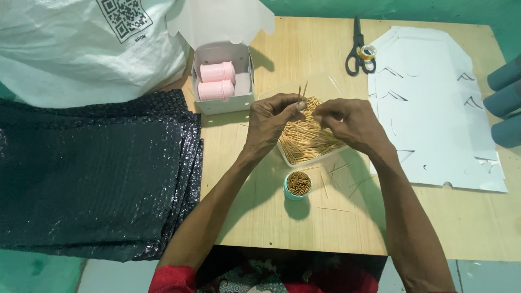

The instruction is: The person repeatedly picks up thin wooden sticks from a clear container, breaks them in half by hand, and places the broken pieces into a small cylindrical container. The process is continuous and repetitive throughout the clip.

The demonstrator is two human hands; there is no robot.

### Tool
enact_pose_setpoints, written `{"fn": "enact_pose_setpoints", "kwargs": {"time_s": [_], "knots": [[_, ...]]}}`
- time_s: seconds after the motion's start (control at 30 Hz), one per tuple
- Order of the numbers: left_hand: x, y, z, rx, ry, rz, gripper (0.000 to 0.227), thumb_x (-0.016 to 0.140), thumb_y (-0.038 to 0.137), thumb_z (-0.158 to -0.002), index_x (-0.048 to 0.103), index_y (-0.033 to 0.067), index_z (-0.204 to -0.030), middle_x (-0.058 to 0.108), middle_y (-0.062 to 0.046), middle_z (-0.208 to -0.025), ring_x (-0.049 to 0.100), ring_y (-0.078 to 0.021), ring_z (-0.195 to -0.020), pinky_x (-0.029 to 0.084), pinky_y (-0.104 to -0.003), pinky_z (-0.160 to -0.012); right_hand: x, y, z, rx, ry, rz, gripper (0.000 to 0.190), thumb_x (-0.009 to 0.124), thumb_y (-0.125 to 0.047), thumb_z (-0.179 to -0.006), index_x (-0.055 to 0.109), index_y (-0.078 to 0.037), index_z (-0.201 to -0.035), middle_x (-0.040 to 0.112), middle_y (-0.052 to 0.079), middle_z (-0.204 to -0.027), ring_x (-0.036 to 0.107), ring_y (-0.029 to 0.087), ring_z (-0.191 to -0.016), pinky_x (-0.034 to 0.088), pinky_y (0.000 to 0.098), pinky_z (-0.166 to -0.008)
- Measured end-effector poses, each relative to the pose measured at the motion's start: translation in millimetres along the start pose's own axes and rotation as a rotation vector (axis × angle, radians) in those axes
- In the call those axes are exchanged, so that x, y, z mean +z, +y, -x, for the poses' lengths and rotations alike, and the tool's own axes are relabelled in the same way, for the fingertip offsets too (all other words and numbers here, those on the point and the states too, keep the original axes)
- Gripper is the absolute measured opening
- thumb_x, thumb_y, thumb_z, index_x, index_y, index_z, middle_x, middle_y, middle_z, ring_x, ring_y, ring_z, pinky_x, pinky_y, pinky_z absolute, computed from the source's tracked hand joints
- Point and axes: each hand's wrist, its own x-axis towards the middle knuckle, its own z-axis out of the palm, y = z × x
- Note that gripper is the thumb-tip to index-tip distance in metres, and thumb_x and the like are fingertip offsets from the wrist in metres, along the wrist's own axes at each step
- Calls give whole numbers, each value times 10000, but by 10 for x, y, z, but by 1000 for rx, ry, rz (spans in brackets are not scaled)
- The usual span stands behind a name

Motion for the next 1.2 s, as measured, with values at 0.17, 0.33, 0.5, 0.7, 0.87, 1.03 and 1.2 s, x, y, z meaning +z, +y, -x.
{"fn": "enact_pose_setpoints", "kwargs": {"time_s": [0.17, 0.33, 0.5, 0.7, 0.87, 1.03, 1.2], "knots": [[33, 3, 24, -7, -27, -28, 184, 801, 109, -907, 777, 17, -1065, 786, -141, -991, 724, -176, -899, 637, -297, -750, -50, -226, 96, -11, 120, -444, 141, 734, -70, -931, 771, -9, -1052, 767, 181, -821, 740, 241, -830, 592, 426, -873], [62, 31, 43, -17, -61, -60, 172, 784, 86, -918, 786, 26, -1080, 790, -127, -1008, 688, -164, -954, 626, -281, -765, 41, -173, 69, -34, 181, -639, 115, 808, -93, -919, 770, -11, -990, 760, 158, -812, 730, 198, -854, 598, 397, -883], [41, 43, 50, -19, -92, -81, 160, 805, 56, -888, 796, 34, -1046, 794, -123, -970, 688, -173, -959, 622, -293, -762, 112, -143, 54, -5, 205, -663, 101, 783, -65, -926, 772, -17, -1014, 762, 167, -840, 723, 192, -821, 591, 333, -822], [54, 39, 55, -11, -94, -129, 167, 763, 81, -925, 777, 23, -1081, 789, -136, -982, 696, -172, -958, 617, -286, -785, 65, -253, 88, -7, 235, -635, 151, 771, -66, -952, 759, 23, -1073, 763, 202, -870, 752, 221, -845, 596, 301, -801], [12, 29, 41, 1, -124, -97, 152, 766, 73, -925, 773, 26, -1070, 788, -148, -966, 721, -176, -931, 629, -300, -781, 78, -107, 49, -6, 294, -730, 158, 769, -72, -960, 758, 3, -1099, 769, 184, -919, 762, 206, -880, 615, 285, -823], [2, 8, 31, -9, -145, -54, 142, 784, 63, -911, 782, 37, -1050, 789, -163, -962, 735, -210, -934, 648, -329, -757, 114, -164, 62, 1, 314, -773, 163, 769, -39, -947, 757, 21, -1098, 770, 199, -932, 764, 209, -879, 635, 292, -819], [-17, 11, 15, -27, -156, -39, 160, 805, 61, -887, 786, 29, -1043, 783, -174, -979, 726, -236, -948, 666, -346, -759, 117, -178, 82, -10, 326, -782, 166, 753, -18, -956, 749, 26, -1116, 769, 195, -936, 759, 207, -888, 645, 309, -833]]}}
